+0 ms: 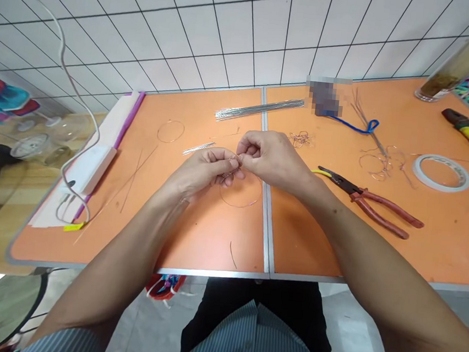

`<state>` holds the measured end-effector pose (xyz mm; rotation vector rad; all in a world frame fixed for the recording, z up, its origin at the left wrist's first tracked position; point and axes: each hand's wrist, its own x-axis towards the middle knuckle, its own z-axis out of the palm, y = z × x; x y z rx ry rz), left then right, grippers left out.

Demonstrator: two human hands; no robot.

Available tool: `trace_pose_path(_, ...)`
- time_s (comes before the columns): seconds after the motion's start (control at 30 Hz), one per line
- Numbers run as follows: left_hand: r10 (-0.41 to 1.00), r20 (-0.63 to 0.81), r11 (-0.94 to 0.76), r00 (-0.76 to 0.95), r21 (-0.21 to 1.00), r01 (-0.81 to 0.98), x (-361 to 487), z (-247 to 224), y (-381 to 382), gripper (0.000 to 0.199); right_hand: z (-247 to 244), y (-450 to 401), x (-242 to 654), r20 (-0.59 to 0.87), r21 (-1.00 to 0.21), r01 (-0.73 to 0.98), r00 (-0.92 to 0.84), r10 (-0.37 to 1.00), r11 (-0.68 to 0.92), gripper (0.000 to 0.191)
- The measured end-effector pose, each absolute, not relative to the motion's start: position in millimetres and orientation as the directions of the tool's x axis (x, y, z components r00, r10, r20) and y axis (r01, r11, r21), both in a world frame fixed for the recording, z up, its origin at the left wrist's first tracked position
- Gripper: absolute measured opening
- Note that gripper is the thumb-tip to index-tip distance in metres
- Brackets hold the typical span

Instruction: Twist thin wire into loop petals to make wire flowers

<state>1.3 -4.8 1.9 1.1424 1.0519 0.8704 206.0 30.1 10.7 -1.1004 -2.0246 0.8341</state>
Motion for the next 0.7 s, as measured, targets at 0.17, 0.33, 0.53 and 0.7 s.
trace_pose_path(0.17,0.92,-0.235,0.25,0.315,0.968,-0.01,0.2,4.2,-6.1,0.012,13.2,29.2,206.3,0.243,-0.76,0.481,-0.414,0.877,0.437,0.01)
trace_pose_path(0.33,0.918,-0.265,0.285,0.293,0.958,-0.024,0.9,6.1,-6.7,0.004,11.9,30.2,206.8,0.251,-0.757,0.487,-0.4,0.882,0.436,0.011)
trace_pose_path(0.53,0.92,-0.269,0.289,0.286,0.957,-0.031,0.9,5.2,-6.3,0.008,8.6,31.3,205.5,0.258,-0.789,0.44,-0.395,0.882,0.428,0.016)
trace_pose_path(0.7,0.918,-0.267,0.296,0.292,0.953,-0.058,-0.1,6.0,-5.8,0.007,13.6,30.7,205.6,0.227,-0.806,0.436,-0.395,0.89,0.399,0.013)
